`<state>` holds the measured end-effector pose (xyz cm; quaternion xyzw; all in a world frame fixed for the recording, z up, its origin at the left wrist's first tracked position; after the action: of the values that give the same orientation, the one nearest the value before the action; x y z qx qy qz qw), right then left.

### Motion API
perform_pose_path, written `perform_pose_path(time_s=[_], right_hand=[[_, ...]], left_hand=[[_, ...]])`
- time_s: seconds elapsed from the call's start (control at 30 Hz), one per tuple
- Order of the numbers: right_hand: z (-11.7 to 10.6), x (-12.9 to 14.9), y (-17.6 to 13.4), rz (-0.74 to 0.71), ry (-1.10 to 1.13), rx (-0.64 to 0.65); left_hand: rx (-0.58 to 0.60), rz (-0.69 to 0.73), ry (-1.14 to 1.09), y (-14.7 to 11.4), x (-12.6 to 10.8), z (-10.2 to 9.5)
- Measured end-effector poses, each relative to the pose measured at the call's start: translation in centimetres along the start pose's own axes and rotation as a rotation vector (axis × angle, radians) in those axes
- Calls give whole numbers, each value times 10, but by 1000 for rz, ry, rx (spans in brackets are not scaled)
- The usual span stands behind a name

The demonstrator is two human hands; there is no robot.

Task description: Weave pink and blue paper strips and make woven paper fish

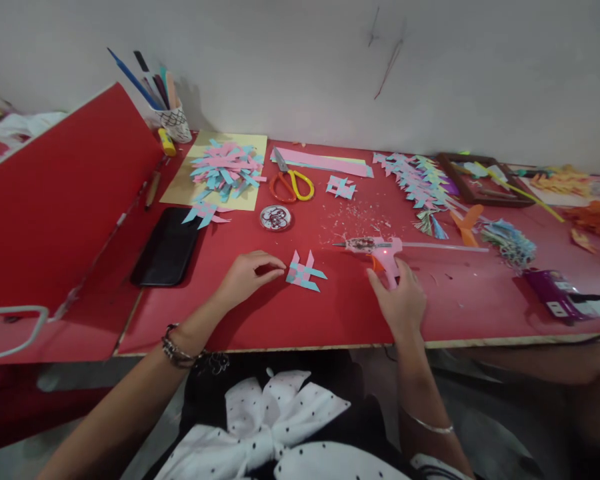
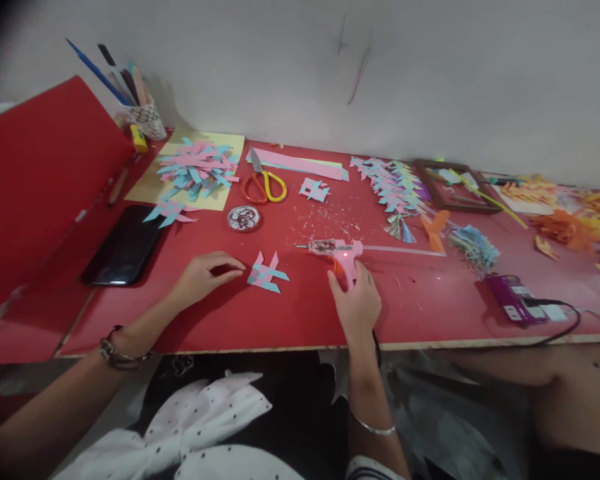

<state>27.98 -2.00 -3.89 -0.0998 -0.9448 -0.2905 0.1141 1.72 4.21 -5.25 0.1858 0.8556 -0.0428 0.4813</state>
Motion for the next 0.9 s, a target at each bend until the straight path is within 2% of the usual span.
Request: perform_pose_path(time_s=[0.1, 0.17, 0.3, 0.37, 0.43, 0.5, 0.6, 0.9], right_hand=[[2, -4, 2, -6, -90, 49], [-1, 2, 2, -41, -118, 25], [-12, 32, -5, -162, -40, -58], [-9, 59, -13, -343, 103, 23], [2, 84, -26, -525, 228, 207], [12, 99, -36, -595, 270, 366], [21, 103, -40, -582, 253, 461], [21, 102, -37, -574, 225, 523]], left_hand=[[8, 50, 28, -1, -3, 2], [16, 75, 38, -1, -5, 4], [23, 155, 96, 1, -9, 7], [18, 203, 132, 1, -10, 8], [27, 226, 166, 2, -9, 10], [45, 231, 200, 2, -8, 13], [76, 260, 253, 2, -7, 16], [54, 428, 360, -1, -9, 20]])
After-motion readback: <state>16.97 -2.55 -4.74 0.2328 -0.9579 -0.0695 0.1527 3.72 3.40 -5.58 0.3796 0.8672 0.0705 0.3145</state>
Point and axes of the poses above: each hand's wrist, its own y-axis towards the middle knuckle, its own z-axis out of the palm, x = y × z, the point moved 6 cm from there along y, towards the middle knuckle, and after that the axes turned 4 degrees about -z, right-handed, at the moved point
